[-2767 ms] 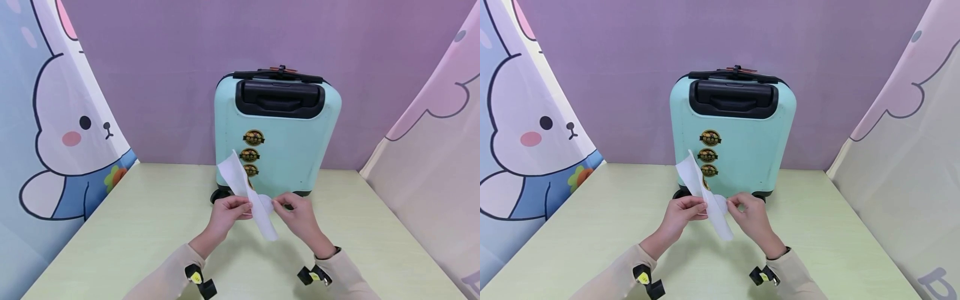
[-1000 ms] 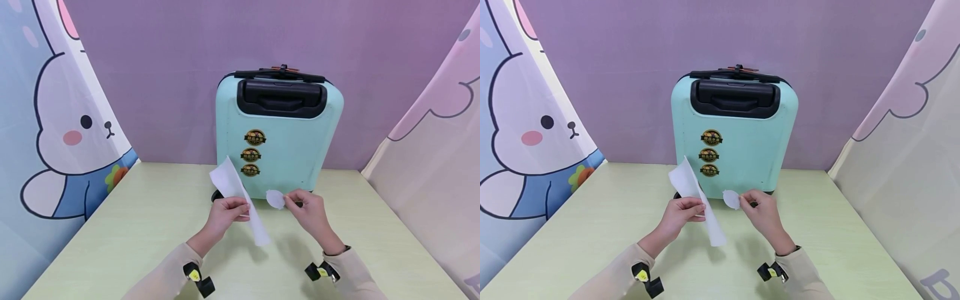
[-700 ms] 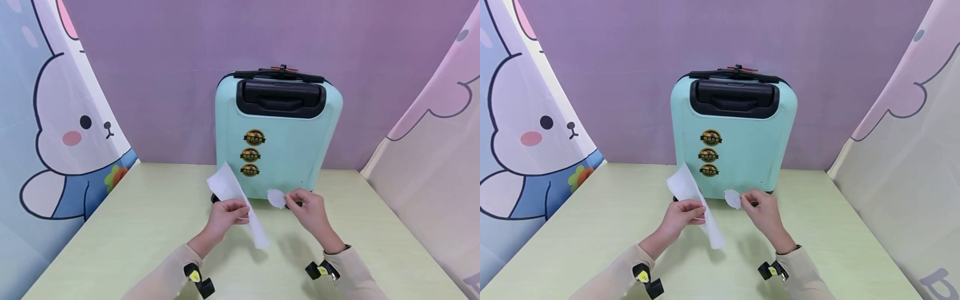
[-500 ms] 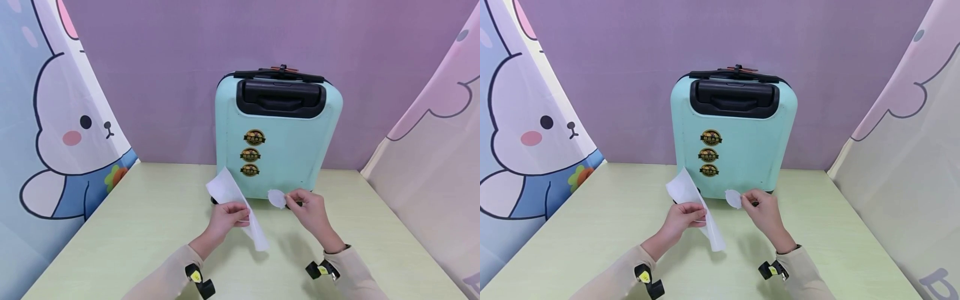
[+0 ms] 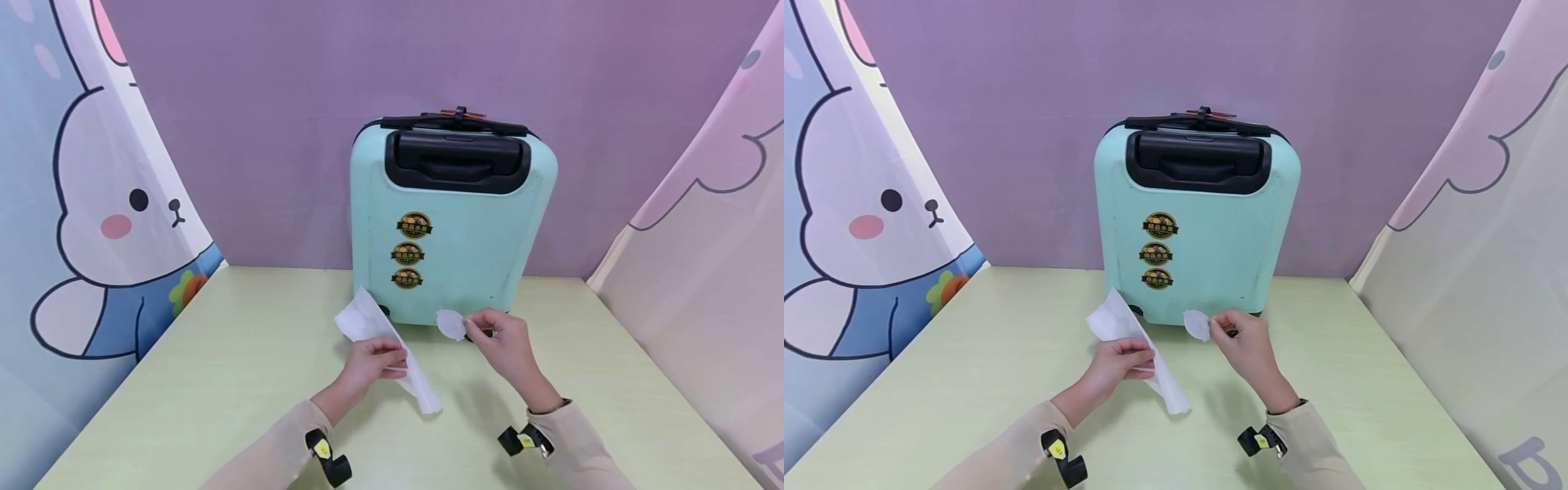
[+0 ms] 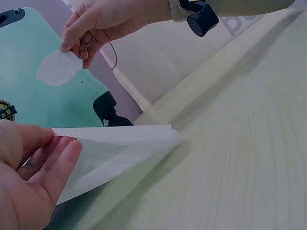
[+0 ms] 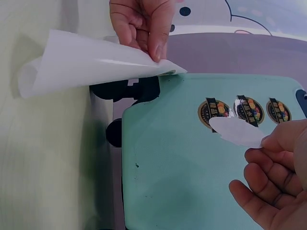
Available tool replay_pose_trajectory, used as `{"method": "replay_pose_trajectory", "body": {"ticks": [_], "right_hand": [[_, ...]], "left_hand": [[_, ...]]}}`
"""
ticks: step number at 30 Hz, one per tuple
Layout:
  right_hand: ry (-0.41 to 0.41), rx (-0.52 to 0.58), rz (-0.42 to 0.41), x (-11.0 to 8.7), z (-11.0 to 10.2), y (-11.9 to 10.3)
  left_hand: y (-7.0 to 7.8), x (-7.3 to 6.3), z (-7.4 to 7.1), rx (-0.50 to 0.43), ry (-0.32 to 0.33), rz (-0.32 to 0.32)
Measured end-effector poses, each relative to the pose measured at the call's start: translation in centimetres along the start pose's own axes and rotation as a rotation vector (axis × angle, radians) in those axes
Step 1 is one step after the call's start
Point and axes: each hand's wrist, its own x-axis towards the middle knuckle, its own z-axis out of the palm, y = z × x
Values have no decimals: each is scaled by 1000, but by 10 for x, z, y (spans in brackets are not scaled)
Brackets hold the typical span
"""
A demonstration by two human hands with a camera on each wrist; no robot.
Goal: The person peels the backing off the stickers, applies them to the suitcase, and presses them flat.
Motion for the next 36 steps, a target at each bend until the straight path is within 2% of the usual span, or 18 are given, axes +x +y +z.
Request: {"method": "replay_pose_trajectory", "body": {"ticks": [6, 20, 26, 30, 33, 36], "right_hand": [[-9, -5, 0, -1, 1, 0], [-52, 26, -11, -6, 9, -1], [-72, 35, 8, -6, 11, -2], [-76, 43, 8, -5, 10, -4], [-78, 54, 13, -4, 10, -4], [-79, 75, 29, -2, 10, -7]], "left_hand": [[-10, 1, -3, 41, -66, -26], [-18, -4, -1, 41, -24, -91], [-21, -7, -1, 44, -39, -106], [-21, -7, -1, 58, -61, -84], [-18, -5, -1, 82, -73, -25], [-12, -4, 0, 129, -75, 67]]}}
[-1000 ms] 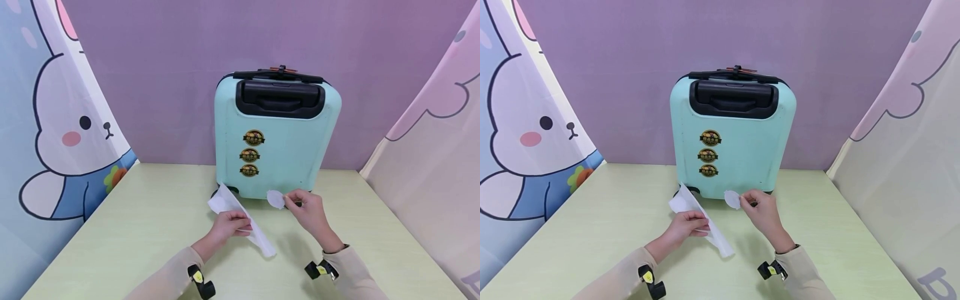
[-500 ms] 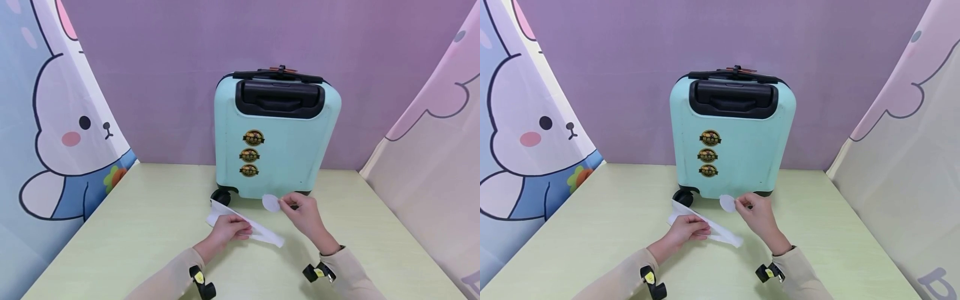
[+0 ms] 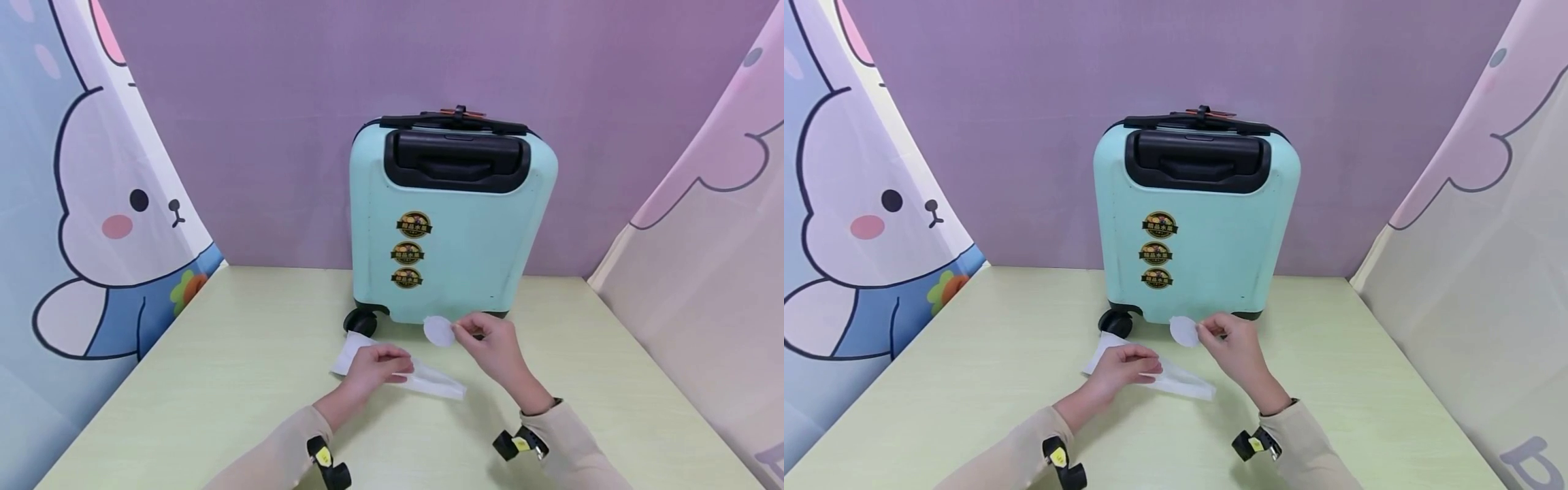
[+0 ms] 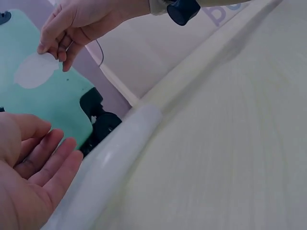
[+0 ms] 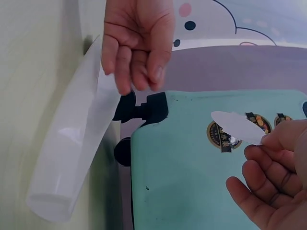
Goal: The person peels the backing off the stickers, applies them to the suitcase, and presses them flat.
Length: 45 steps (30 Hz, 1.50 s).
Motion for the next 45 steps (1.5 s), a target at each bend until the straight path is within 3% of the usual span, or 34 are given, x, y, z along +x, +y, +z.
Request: {"method": "replay_pose_trajectory", "body": {"ticks": [4, 10, 18, 25, 30, 36, 45], "right_hand": [[-1, 40, 30, 3, -1, -5], [5, 102, 81, 6, -1, -9], [12, 187, 165, 10, 1, -12], [-7, 289, 255, 11, 5, -15], [-23, 368, 297, 13, 8, -18], [-44, 451, 342, 13, 10, -20], [-74, 552, 354, 12, 10, -21]], "left_hand": [[11, 1, -1, 147, 47, 156], [27, -1, -3, 357, 131, 456], [39, 3, -4, 609, 183, 926], [47, 6, -3, 826, 185, 1215], [51, 6, -1, 965, 175, 1360], [51, 5, -1, 1140, 185, 1480], [54, 5, 2, 1236, 212, 1612]]}}
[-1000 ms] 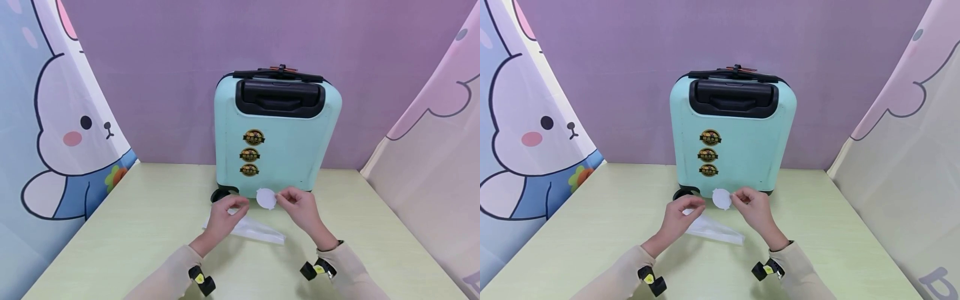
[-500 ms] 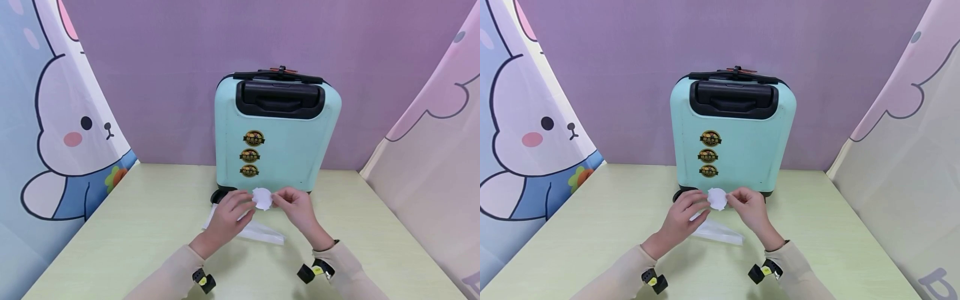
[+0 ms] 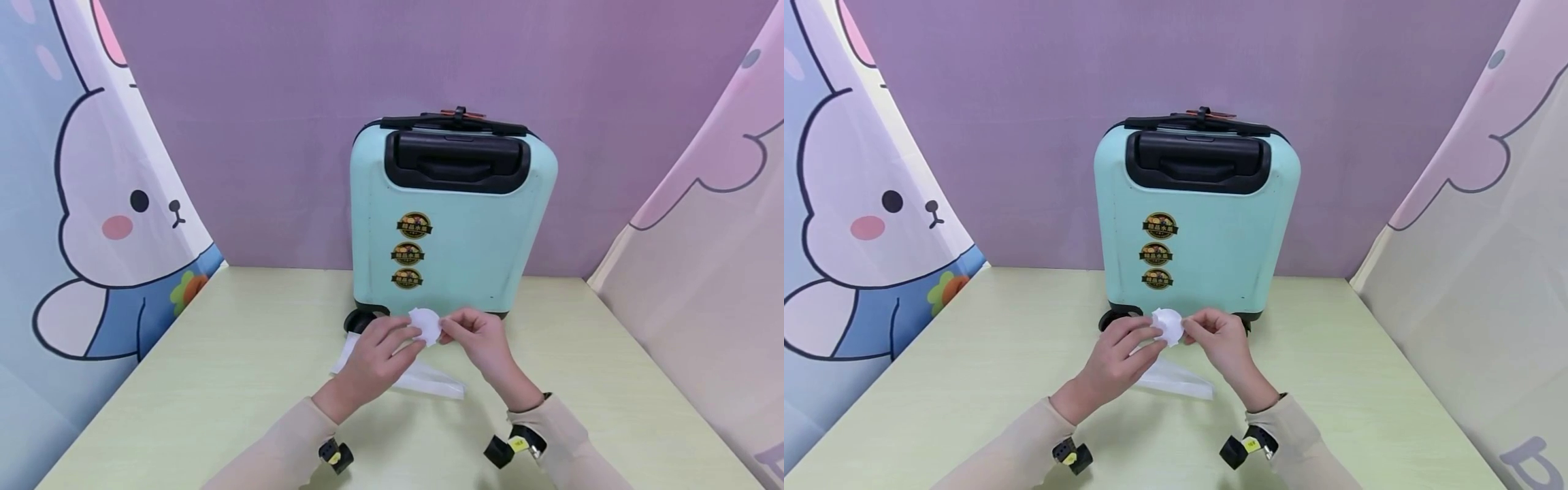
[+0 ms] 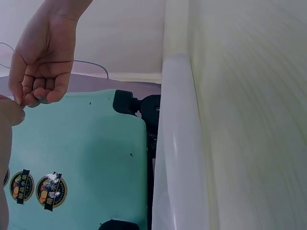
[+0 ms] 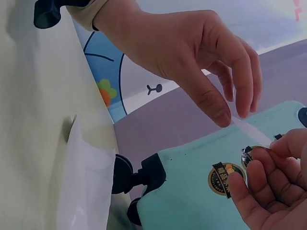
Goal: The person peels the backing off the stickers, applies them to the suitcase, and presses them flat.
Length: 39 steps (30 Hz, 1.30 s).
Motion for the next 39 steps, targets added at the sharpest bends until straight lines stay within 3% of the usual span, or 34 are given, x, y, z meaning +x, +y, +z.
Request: {"method": "replay_pose_trajectory", "body": {"ticks": [12, 18, 24, 31, 39], "right_hand": [[-33, 146, 51, -3, 1, 3], [-78, 282, 94, -5, 1, 3], [-112, 319, 101, -6, 1, 2], [-169, 361, 67, -8, 0, 3], [-336, 415, -15, -8, -6, 8]], "left_hand": [[-2, -2, -4, 46, -52, 10], [-5, -3, -5, 55, -45, 11], [-9, -2, -6, 54, -22, 23], [-13, -2, -6, 40, 31, 43], [-15, -3, -11, -15, 53, 89]]}}
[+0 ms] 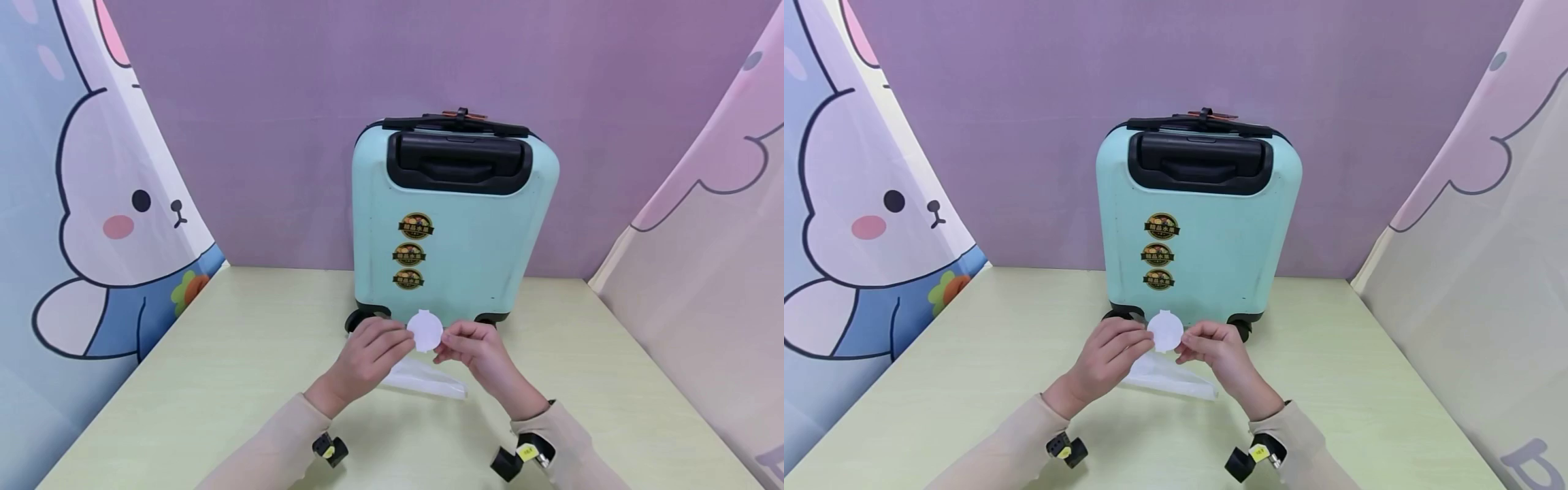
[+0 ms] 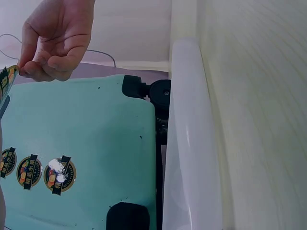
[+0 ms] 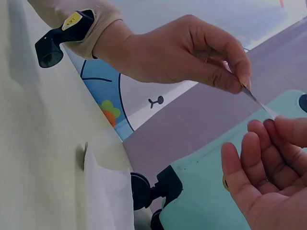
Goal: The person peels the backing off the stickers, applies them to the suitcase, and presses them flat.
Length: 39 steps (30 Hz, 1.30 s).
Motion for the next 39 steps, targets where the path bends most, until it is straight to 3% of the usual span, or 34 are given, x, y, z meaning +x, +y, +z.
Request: {"method": "replay_pose_trajectory", "body": {"ticks": [8, 15, 18, 23, 28, 39], "right_hand": [[-199, 51, -9, 0, -11, 1], [-289, 51, -9, -2, -22, 0], [-251, 21, -21, -3, -27, -3], [-114, -83, -26, -3, -30, -7], [-13, -113, -29, -1, -29, -8], [31, -122, -23, 1, -27, -10]], "left_hand": [[-2, 2, -7, -54, -27, 65], [-2, 2, -9, -90, -8, 55], [-3, 2, -9, -98, 18, 27], [-3, 5, -8, -122, 57, -30], [0, 7, -5, -192, 110, -119], [7, 13, 4, -337, 241, -336]]}}
